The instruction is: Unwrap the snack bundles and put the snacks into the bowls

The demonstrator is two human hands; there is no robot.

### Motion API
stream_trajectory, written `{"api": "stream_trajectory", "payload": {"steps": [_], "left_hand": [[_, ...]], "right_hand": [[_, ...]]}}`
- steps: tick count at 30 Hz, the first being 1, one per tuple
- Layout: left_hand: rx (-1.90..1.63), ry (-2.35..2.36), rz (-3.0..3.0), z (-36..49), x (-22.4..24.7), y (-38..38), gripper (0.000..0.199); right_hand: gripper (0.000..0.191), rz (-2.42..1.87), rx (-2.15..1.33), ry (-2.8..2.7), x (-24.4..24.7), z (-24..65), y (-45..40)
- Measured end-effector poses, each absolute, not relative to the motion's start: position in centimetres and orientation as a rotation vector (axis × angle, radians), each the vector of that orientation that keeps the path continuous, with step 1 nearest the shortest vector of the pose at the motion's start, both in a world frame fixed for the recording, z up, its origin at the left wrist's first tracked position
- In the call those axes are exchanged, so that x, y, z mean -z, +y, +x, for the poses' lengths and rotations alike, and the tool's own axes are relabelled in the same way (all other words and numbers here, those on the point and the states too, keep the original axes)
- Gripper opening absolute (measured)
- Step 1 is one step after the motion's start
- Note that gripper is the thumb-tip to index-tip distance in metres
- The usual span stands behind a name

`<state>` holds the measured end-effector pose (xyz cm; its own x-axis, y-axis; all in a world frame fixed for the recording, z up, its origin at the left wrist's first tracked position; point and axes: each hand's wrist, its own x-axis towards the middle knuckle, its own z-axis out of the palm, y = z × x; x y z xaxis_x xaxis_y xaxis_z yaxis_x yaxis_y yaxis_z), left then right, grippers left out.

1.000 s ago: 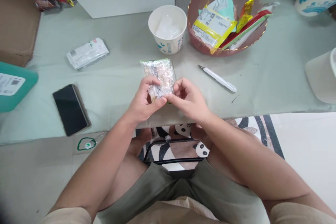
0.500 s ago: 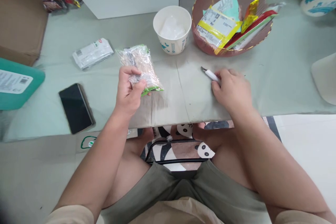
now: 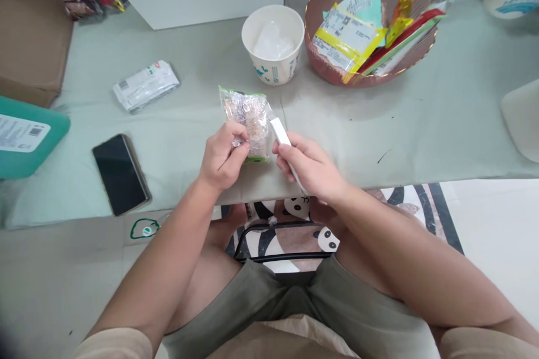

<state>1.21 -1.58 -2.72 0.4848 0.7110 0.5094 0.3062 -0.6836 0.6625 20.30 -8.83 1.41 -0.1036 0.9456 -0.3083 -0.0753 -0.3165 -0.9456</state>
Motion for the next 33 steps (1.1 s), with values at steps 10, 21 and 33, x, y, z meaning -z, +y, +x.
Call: {"api": "stream_trajectory", "payload": {"steps": [10,21,33], "left_hand": [[-1.085,0.814,2.225,2.2,3.5,-1.9,0.013],[-1.106,0.746,2.315,2.5,3.5,-2.0,0.007],[-1.066,0.796,2.308,2.5,3.4,-2.3,0.012]], "right_hand": [[0.024,-1.242,-1.678,-0.922,-1.4,20.4,-8.9],[0.051,-0.813,-2.044,-0.7,-1.0,20.0,-9.0],[0.06,-0.978,-2.008,-0.679,-0.8,18.3,-9.0]]}}
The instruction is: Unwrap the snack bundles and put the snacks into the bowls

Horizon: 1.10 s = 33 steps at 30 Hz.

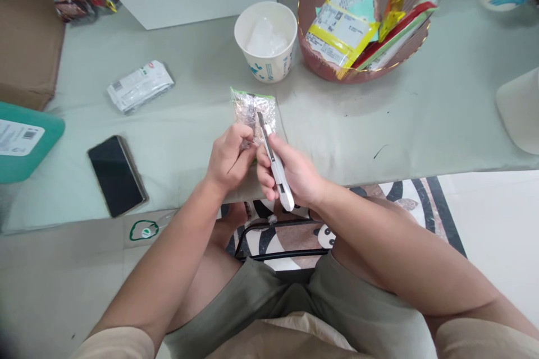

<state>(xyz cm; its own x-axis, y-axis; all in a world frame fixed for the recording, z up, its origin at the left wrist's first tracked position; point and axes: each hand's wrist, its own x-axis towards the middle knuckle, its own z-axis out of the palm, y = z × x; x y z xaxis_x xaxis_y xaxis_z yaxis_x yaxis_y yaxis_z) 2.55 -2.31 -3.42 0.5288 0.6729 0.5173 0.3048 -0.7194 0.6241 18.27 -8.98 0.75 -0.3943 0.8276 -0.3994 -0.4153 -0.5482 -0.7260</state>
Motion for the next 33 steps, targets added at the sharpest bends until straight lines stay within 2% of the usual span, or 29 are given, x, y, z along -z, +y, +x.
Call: {"api": "stream_trajectory", "payload": {"steps": [11,33], "left_hand": [[-1.174,0.935,2.333,2.7,3.7,-2.9,0.01],[-1.429,1.103,2.165,2.6,3.7,-2.1,0.007]], "right_hand": [[0.057,-1.17,-1.888,-0.669,-0.2,16.8,-9.6],[0.047,-1.306,-1.913,-0.832,-0.3,15.5,-10.4]]}}
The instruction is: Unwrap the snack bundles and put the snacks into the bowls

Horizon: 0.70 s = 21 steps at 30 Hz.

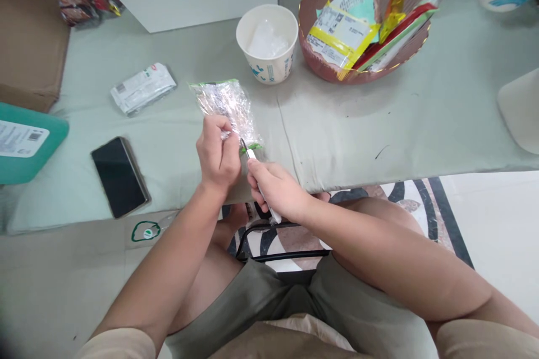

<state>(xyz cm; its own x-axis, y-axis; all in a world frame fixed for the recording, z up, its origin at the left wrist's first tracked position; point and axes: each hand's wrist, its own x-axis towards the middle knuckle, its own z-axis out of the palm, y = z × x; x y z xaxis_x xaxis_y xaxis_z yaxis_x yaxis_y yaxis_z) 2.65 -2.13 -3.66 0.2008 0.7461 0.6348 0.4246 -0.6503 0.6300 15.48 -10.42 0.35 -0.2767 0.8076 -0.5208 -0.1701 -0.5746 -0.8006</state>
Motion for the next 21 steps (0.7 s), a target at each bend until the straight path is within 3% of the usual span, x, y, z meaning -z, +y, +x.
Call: {"api": "stream_trajectory", "payload": {"steps": [10,14,21], "left_hand": [[-1.423,1.202,1.512,2.8,3.6,-1.1,0.015],[-1.361,1.125,1.217,1.3,4.9,0.5,0.016],[-1.287,1.078,1.532,-0.7,6.1,1.2,0.031]], "right_hand": [[0.047,-1.369,-1.846,-1.072,-0.7,15.8,-10.8],[0.032,-1.584,-1.312,-1.483,-1.3,18.1,-10.0],[0.024,-1.984,-0.443,-1.833,-0.1,24.2,-7.4]]}}
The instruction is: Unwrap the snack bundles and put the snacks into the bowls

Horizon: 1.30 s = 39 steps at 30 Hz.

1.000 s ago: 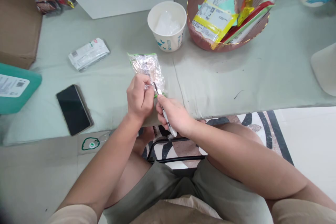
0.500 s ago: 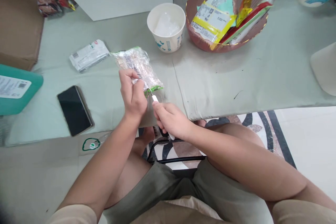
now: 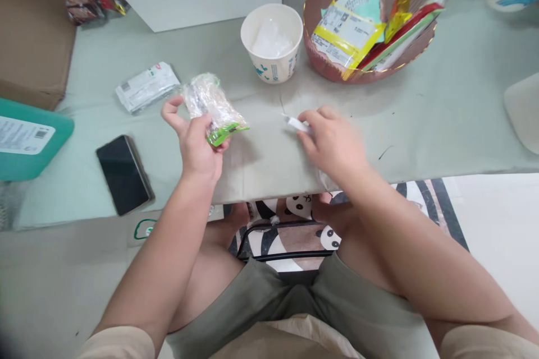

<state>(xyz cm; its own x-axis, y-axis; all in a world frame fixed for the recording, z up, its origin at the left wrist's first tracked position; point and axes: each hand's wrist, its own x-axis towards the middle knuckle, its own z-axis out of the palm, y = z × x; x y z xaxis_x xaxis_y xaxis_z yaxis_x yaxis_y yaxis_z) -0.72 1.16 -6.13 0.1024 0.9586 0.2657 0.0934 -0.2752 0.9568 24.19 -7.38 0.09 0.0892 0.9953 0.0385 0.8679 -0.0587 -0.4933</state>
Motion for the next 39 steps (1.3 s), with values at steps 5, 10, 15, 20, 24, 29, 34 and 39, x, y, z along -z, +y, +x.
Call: {"api": "stream_trajectory", "payload": {"steps": [5,10,15,20,24,29,34,39], "left_hand": [[-1.15,1.049,1.588,0.7,4.9,0.1,0.044],[-1.068,0.901,1.507,1.7,4.0,-1.0,0.051],[-0.84,0.724,1.509,1.8,3.7,-1.6,0.065],[-0.678,0.601,1.518,2.0,3.4,-1.9,0.073],[-0.596,0.564,1.525,1.9,3.1,-1.9,0.077],[-0.525,0.557,1.521,1.8,2.9,-1.9,0.079],[-0.456,0.469,1.518,1.8,2.6,-2.0,0.079],[-0.474,0.496,1.641,2.0,2.3,-2.2,0.054]], "right_hand": [[0.023,-2.214,-0.356,-1.751,1.4,27.3,-6.5],[0.029,-2.071,-0.214,-1.727,2.5,28.7,-6.0],[0.04,-1.442,-0.154,-1.92,1.8,25.7,-6.5],[0.015,-1.248,-0.258,-1.975,1.3,23.8,-7.0],[0.01,-1.289,-0.358,-1.796,1.2,23.8,-7.2],[0.015,-1.393,-0.653,-1.255,0.7,23.7,-6.9],[0.023,-1.337,-0.979,-0.736,1.6,24.9,-5.8],[0.025,-1.34,-0.932,-0.76,2.7,25.7,-5.5]]}}
